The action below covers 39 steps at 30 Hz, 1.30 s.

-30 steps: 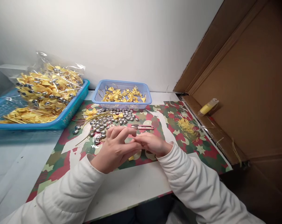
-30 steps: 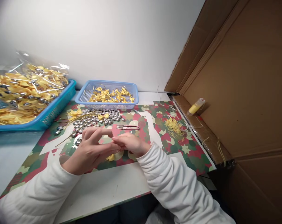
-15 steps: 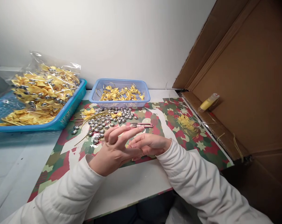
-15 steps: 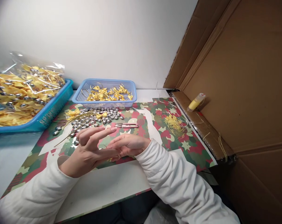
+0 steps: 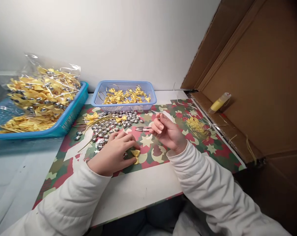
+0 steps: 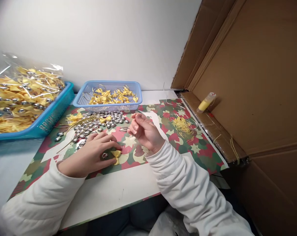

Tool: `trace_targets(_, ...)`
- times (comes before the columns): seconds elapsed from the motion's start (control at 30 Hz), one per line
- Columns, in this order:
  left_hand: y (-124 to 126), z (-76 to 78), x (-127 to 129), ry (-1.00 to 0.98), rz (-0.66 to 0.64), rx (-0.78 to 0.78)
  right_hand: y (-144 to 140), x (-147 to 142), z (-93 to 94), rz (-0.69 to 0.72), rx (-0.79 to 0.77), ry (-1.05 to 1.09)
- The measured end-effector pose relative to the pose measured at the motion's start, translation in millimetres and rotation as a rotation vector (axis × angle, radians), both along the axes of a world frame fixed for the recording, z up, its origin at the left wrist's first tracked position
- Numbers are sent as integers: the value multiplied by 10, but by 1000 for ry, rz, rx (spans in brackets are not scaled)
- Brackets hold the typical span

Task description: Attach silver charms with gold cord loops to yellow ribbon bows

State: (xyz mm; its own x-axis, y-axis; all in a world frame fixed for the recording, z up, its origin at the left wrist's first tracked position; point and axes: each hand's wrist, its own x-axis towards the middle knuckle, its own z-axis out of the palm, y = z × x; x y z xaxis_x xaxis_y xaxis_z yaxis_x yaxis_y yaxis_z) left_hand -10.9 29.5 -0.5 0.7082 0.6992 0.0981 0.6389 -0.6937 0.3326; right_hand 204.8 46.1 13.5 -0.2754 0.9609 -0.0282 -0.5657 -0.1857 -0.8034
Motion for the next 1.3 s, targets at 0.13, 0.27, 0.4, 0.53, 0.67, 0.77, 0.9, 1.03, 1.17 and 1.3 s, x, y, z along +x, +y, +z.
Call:
trace_targets(0.13,2,6,29,-127,15,-81,-28,-46,-28,47,76,-35)
trace_targets(0.27,-24,26,60,-472,208,-84,-64,-98,-59,83,88,-76)
trace_targets(0.4,-77,17,71,-735,393,-121,-88,-141,-90,93,113,-156)
trace_targets(0.53,-98,25,81,-871,406,-201,-105,-177,-120,53,151,-213)
trace_targets(0.67,-75,54,89,-895,296,-146,-118,-191,-143,21,153,-254)
trace_targets(0.77,-49,57,85,-856,248,-111,-121,-186,-166,114,90,-239)
trace_targets(0.9,-44,34,103,-888,279,-266,-141,-203,-199,133,72,-303)
trace_targets(1.03,-101,0,187,-1113,458,-583,-171,-268,-233,-97,56,-232)
trace_targets(1.17,-174,-39,287,-1173,503,-775,-211,-328,-252,-195,57,-234)
trace_targets(1.3,-183,-56,326,-1349,625,-828,-253,-344,-248,-177,79,-278)
